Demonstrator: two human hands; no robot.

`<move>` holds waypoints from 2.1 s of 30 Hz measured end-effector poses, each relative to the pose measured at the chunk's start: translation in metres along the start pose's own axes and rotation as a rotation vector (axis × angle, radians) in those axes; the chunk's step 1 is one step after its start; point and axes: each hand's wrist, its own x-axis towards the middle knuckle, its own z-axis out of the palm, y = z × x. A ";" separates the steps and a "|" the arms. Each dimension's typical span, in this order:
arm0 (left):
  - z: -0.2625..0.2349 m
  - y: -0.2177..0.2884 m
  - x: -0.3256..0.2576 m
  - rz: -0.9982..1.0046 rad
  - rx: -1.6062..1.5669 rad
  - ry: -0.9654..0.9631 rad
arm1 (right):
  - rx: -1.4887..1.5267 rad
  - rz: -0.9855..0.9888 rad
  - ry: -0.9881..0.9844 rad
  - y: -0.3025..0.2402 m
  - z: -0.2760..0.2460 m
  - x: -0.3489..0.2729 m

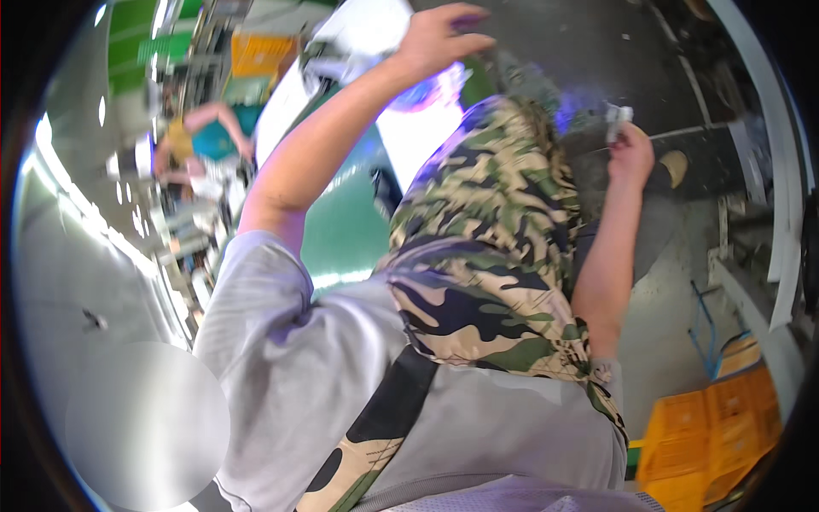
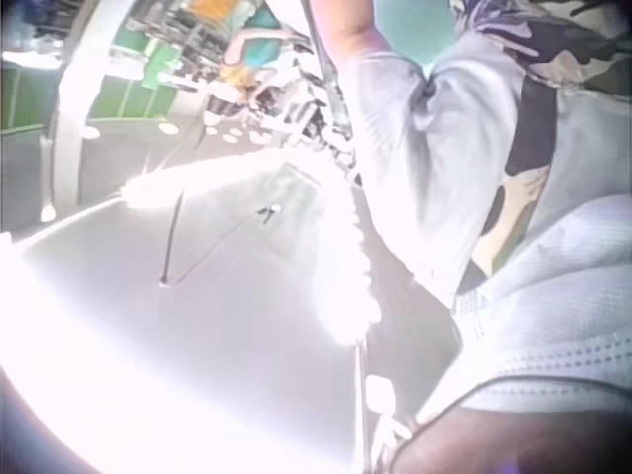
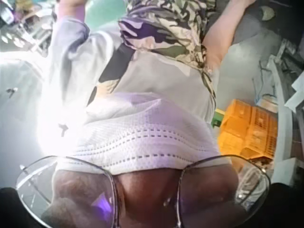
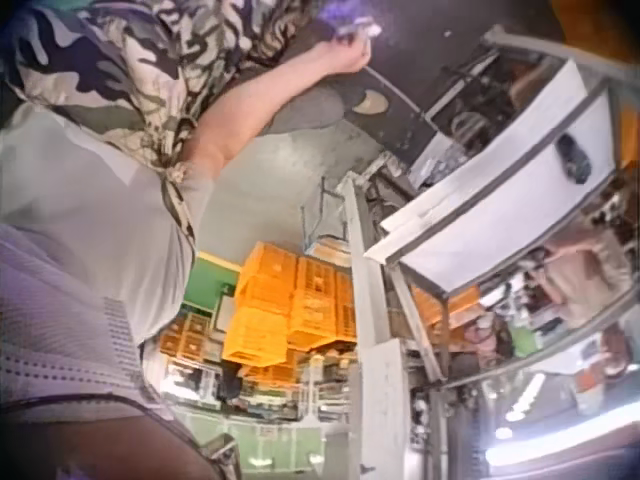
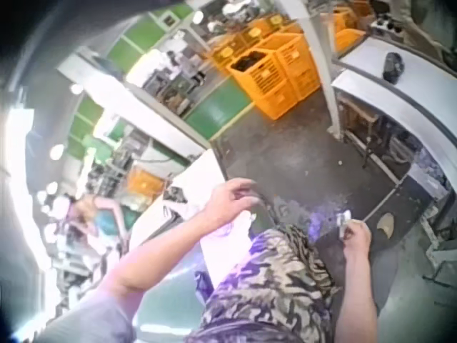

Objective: Polishing or applying finishing solution to dress shoes on a production line.

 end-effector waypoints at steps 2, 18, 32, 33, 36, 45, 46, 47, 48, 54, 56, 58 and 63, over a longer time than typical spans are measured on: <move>-0.047 -0.088 -0.099 -0.382 0.194 -0.006 | -0.027 0.085 -0.004 0.003 -0.015 0.010; 0.064 -0.257 -0.400 -1.465 -0.248 -0.182 | -0.474 0.095 -0.126 0.014 0.081 -0.057; -0.026 -0.179 -0.293 -0.270 -1.025 0.504 | -0.741 -0.088 -0.594 0.066 0.230 -0.141; -0.025 -0.165 -0.285 -0.203 -0.893 0.511 | -0.767 -0.122 -0.648 0.069 0.241 -0.154; -0.031 -0.125 -0.268 -0.053 -0.397 0.456 | -0.759 -0.180 -0.730 0.072 0.267 -0.190; -0.044 -0.084 -0.241 0.378 -0.155 0.549 | -0.715 -0.179 -0.722 0.064 0.272 -0.207; -0.048 -0.079 -0.239 0.405 -0.088 0.529 | -0.707 -0.158 -0.718 0.062 0.271 -0.207; -0.053 -0.068 -0.237 0.427 -0.070 0.542 | -0.706 -0.138 -0.724 0.062 0.272 -0.210; -0.052 -0.068 -0.237 0.427 -0.069 0.543 | -0.706 -0.138 -0.725 0.062 0.273 -0.212; -0.050 -0.071 -0.233 0.457 -0.059 0.477 | -0.588 -0.020 -0.736 0.059 0.270 -0.225; -0.048 -0.069 -0.233 0.449 -0.033 0.484 | -0.516 0.026 -0.776 0.056 0.271 -0.231; -0.048 -0.064 -0.232 0.440 -0.009 0.491 | -0.532 0.021 -0.789 0.049 0.272 -0.239; -0.050 -0.055 -0.227 0.364 0.063 0.446 | -0.611 -0.109 -0.853 0.030 0.278 -0.254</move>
